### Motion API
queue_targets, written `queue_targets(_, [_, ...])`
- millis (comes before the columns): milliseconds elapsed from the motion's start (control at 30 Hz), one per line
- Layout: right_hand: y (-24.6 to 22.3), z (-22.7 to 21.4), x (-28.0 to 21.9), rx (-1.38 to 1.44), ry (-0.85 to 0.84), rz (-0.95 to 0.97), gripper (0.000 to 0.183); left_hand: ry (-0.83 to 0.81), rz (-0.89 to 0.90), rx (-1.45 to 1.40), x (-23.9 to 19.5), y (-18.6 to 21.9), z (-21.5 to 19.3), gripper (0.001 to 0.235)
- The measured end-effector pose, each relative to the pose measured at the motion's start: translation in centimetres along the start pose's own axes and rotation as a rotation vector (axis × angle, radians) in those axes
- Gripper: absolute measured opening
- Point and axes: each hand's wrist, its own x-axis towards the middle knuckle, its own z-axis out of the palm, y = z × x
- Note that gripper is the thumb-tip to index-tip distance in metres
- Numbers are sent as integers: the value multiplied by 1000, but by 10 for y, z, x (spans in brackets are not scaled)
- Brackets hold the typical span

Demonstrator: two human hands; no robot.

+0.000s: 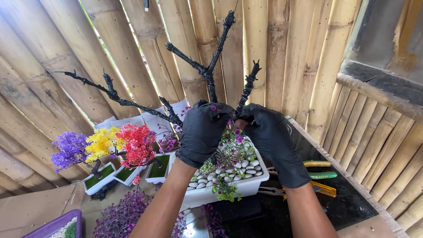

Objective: The person arranges purple artificial flowers onto a black bonsai tree in a white rectangular pot. They pick up small flower clusters from a pile on the table and attach them to the branches, adjusting the placement by hand throughout the process.

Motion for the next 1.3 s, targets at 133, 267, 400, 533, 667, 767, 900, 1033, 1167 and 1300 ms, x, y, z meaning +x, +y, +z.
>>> queue_targets(133, [-1, -2, 0, -40, -7, -19, 16, 7, 17, 24, -1, -1, -1, 21])
queue_targets(267, [-7, -2, 0, -39, -8, -22, 17, 25, 26, 34, -6, 7, -5, 22])
queue_targets(400, [-13, -4, 1, -30, -21, -16, 14, 63, 90, 47, -9, 8, -4, 22])
queue_targets(533, [-1, 8, 0, -115, 24, 20, 19, 85, 138, 89, -12, -4, 4, 19])
queue_targets(667, [-5, 4, 0, -119, 17, 3, 24, 96, 164, 62, -13, -1, 4, 19])
queue_targets(767, [-10, 1, 0, -107, -9, -13, 21, 130, 202, 86, -15, -11, 13, 20])
queue_targets(900, [22, 16, 3, -170, 60, 4, 22, 161, 253, 79, -15, -11, 14, 19])
queue_targets(1033, [-61, -15, -14, -53, -30, -109, 31, 196, 314, 102, -16, -12, 16, 18])
queue_targets(1167, [-19, 1, -4, -105, 47, -136, 28, 225, 371, 154, -16, -20, 27, 19])
queue_targets(1300, [-12, -1, -1, -93, 12, -190, 27, 191, 321, 124, -21, 4, 15, 20])
